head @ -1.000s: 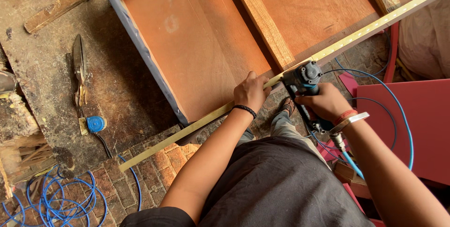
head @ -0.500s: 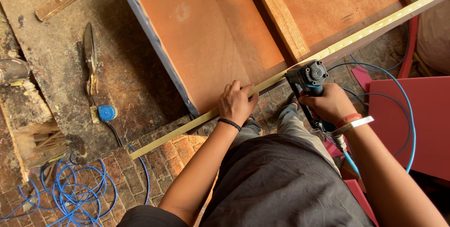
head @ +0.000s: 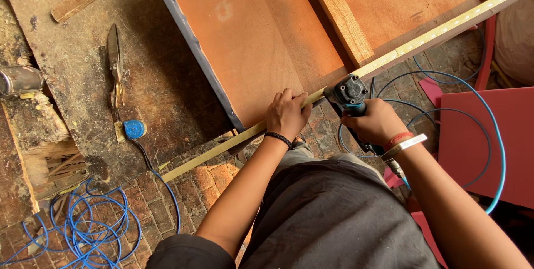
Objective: The person carries thin wooden slats across the workshop, positions them across a wooden furniture frame, and staples them in place with a pneumatic nail gun. They then pull gray fabric over the frame, stretch it taut, and staple the fabric along the frame edges, working around the sides.
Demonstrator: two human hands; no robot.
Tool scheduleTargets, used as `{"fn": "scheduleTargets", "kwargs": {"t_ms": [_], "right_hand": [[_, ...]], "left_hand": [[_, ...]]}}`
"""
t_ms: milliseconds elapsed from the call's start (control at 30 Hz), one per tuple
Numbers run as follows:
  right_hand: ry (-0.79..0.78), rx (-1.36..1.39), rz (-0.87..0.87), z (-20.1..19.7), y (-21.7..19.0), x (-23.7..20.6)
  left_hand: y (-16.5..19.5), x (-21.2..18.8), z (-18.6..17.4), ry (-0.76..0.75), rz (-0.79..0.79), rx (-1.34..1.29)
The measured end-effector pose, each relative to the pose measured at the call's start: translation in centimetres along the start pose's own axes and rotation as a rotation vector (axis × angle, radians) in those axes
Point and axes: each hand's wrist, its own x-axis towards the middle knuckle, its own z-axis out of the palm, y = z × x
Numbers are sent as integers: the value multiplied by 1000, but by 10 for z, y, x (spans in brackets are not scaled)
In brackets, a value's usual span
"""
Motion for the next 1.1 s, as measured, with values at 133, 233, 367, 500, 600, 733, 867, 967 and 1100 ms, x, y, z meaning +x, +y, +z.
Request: {"fn": "scheduleTargets", "kwargs": {"t_ms": [133,233,367,500,600,733,867,967,1100], "right_hand": [[-28,-52,4,2,-3,-1],[-52,61,-62,16,-2,-2],[28,33,-103,33,-2,-1],[36,-16,-77,44,-8,-9],[45,48,-117,56,-17,-19],[18,46,-65,61,-25,-26],[36,32,-72,71,-29,-33],[81,52,-68,83,-31,-42],[56,75,-19,93,-34,-49]], "left_hand": [[-22,-25,-19,94,67,-33],[-45,-42,-35,64,3,-41],[-54,-48,-38,50,-13,-21],[-52,-43,-38,32,-55,-19],[-49,-41,-41,-8,-88,-25],[-46,-38,-43,-45,-145,-41],[-45,-37,-42,-59,-127,-59],[-49,-44,-48,-100,-97,-53],[-67,-67,-70,-96,108,28]]}}
